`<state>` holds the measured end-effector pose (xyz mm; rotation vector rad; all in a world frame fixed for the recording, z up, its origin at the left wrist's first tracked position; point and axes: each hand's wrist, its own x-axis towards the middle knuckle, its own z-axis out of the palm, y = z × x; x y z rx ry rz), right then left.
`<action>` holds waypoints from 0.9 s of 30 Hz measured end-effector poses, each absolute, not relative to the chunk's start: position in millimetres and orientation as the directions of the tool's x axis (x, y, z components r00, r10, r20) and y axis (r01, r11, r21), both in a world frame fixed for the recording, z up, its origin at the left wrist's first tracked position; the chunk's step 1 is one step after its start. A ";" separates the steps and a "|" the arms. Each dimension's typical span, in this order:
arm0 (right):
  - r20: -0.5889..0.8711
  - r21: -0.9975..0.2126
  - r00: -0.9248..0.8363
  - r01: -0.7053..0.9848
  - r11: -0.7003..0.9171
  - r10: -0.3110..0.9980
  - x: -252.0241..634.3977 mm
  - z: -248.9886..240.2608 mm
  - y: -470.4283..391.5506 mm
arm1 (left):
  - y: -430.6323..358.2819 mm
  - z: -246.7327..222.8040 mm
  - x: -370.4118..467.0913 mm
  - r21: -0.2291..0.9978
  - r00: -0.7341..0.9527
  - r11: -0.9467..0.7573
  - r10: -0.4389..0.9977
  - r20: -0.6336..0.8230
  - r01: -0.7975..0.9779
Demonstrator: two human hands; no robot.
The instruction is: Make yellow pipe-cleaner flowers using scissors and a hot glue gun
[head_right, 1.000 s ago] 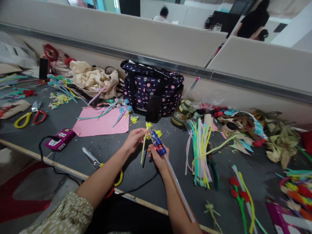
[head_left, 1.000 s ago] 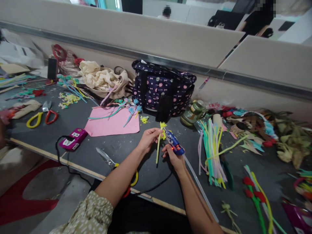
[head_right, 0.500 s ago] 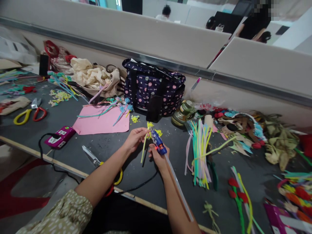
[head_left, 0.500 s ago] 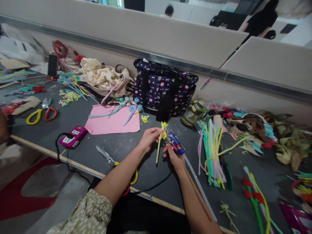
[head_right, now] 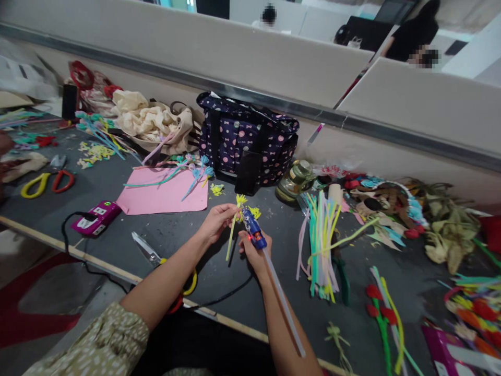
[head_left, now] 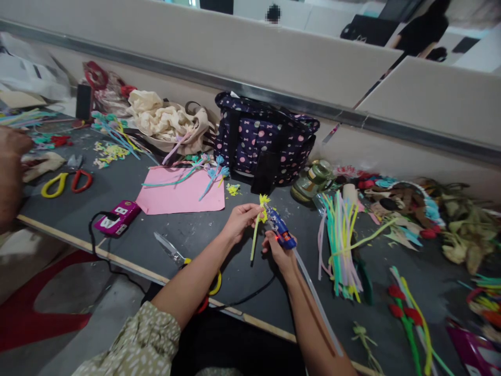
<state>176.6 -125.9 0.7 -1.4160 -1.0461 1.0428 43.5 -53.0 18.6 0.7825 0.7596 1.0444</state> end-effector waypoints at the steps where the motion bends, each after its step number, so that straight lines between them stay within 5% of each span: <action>1: -0.059 -0.995 0.243 0.062 -0.077 0.968 176.2 1.3 -125.8 | -53.0 18.3 43.4 0.845 0.313 0.297 0.936 -0.163 -0.446; 27: -0.066 -0.992 0.244 0.087 -0.089 0.968 177.8 -2.1 -125.4 | -52.7 18.4 43.7 0.849 0.314 0.286 0.937 -0.152 -0.444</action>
